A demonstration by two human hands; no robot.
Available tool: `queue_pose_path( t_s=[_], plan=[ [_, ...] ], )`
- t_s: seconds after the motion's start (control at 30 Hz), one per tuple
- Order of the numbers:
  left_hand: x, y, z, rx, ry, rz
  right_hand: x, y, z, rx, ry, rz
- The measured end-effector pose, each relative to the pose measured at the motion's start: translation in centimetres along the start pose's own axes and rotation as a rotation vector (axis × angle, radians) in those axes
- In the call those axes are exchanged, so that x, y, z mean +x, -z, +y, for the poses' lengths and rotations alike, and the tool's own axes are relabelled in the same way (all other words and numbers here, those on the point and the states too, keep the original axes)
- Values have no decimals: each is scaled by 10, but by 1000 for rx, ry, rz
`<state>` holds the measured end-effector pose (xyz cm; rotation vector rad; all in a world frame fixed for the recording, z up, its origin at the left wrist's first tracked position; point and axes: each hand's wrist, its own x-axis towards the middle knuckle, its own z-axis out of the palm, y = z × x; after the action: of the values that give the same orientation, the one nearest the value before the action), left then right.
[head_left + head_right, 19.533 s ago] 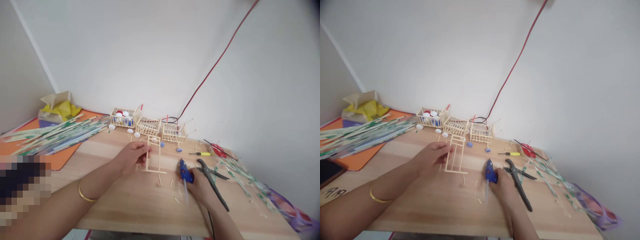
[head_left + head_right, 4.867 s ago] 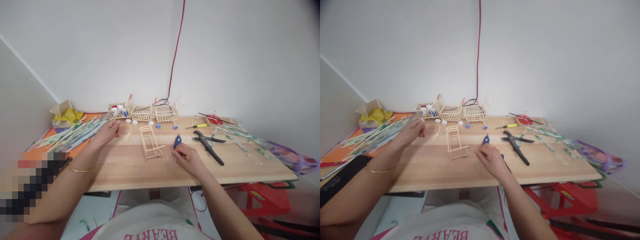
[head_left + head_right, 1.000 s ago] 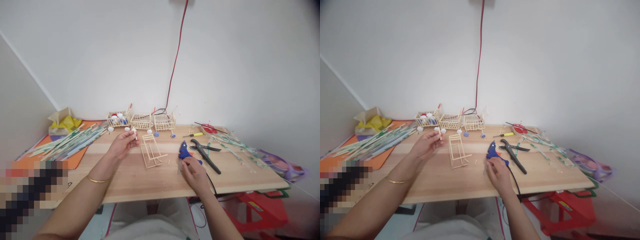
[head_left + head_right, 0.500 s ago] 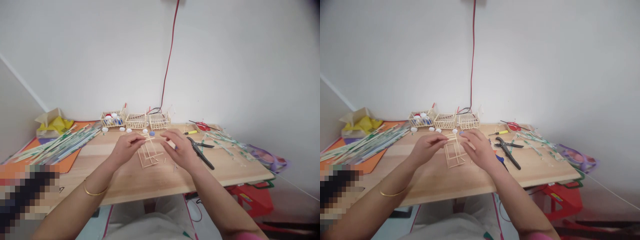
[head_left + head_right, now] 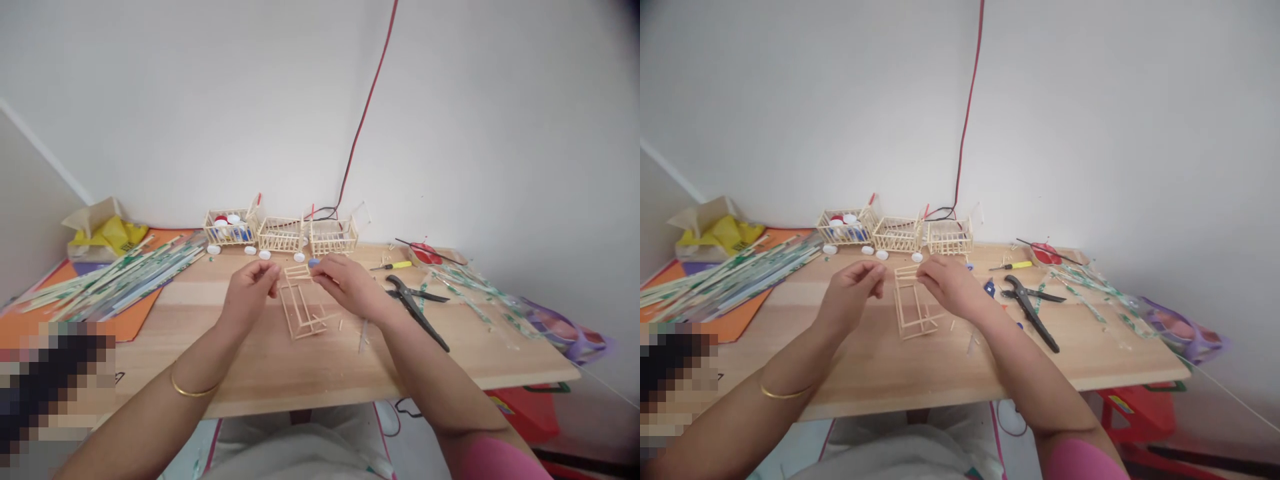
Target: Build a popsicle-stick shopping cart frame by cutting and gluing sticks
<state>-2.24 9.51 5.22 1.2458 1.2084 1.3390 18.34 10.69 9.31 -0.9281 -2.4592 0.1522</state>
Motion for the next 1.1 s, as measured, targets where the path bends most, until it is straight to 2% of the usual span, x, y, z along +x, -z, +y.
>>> queue_pose_path(
  t_s=[0.07,0.17,0.23,0.33,0.47,0.83,1.1],
  plan=[
    [4,3,-7,-98,189,10,2,-2,4,13,2,-28],
    [5,4,-11,-196,440,-80,5,-6,8,41,15,-59],
    [3,3,-10,-223,539,-156,6,-8,10,49,14,-70],
    [0,2,-6,-232,617,-253,6,-10,13,51,-1,-92],
    [-1,2,-5,-266,627,-314,7,-12,15,63,-3,-126],
    [3,-1,-11,-311,592,-246,9,-14,16,88,-1,-160],
    [3,-2,-14,-278,556,-273,9,-16,17,116,-1,-155]
  ],
)
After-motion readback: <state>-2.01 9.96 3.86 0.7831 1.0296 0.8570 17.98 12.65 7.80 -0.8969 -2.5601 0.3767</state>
